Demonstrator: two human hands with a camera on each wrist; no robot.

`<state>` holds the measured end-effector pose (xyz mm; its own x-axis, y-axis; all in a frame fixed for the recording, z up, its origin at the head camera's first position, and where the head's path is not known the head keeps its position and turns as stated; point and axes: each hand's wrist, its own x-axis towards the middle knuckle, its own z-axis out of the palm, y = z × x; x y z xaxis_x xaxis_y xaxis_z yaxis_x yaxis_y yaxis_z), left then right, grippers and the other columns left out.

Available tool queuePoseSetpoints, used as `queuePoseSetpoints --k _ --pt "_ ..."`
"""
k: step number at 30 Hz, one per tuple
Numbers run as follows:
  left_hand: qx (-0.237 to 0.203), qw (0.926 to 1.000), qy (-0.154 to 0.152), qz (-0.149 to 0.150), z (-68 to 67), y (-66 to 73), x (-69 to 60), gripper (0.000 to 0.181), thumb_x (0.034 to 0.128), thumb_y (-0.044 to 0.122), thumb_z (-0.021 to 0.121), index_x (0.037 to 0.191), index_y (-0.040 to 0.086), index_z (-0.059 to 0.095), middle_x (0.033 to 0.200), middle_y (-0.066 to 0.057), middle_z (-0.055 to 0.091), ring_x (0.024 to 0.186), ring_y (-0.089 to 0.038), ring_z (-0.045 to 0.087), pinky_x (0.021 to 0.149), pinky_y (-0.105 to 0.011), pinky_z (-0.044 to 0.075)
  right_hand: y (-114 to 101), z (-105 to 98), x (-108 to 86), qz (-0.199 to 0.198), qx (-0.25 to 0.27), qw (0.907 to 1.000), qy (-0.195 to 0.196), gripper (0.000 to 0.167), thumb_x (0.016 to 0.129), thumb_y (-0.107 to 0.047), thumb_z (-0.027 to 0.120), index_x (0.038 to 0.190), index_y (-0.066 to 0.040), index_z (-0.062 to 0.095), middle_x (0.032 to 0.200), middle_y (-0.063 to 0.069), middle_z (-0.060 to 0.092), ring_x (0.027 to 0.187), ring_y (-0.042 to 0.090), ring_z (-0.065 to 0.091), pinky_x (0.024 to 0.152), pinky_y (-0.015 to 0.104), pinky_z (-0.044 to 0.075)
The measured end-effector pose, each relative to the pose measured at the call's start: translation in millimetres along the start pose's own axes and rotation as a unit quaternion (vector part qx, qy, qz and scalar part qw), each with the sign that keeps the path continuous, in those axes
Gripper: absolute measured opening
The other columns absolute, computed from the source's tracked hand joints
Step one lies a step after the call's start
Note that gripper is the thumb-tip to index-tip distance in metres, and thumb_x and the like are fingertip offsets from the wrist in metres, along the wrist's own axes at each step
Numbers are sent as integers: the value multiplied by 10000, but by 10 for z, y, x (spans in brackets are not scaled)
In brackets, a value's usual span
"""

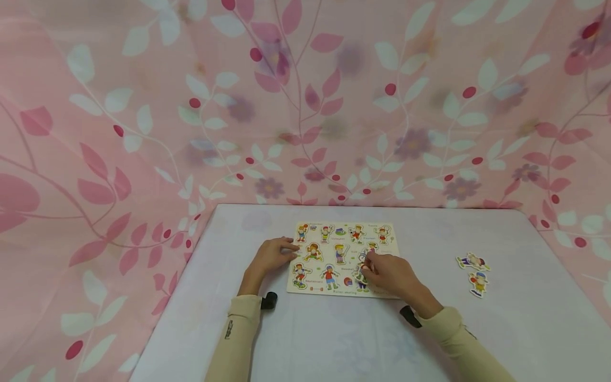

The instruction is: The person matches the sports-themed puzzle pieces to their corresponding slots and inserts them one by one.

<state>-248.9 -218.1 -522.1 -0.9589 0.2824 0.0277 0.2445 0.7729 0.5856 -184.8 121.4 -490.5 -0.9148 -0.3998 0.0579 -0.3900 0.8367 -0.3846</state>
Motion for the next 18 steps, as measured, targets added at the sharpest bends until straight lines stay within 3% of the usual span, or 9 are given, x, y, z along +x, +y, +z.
queuePoseSetpoints --k 10,18 --pt "-47 9999 -54 -97 5 -13 13 220 862 217 770 1075 166 785 1310 -39 635 1342 -277 465 1121 -474 320 -230 128 162 -399 -99 9991 -116 135 895 -249 694 866 -181 581 592 -109 433 521 58 398 460 234 285" --pt "-15 10000 37 40 17 -32 13 215 856 201 773 1065 156 788 1292 -54 646 1322 -287 488 1108 -482 338 -376 187 271 -891 -249 9956 -149 145 906 -219 663 839 -168 545 591 -100 415 525 62 381 467 233 271"
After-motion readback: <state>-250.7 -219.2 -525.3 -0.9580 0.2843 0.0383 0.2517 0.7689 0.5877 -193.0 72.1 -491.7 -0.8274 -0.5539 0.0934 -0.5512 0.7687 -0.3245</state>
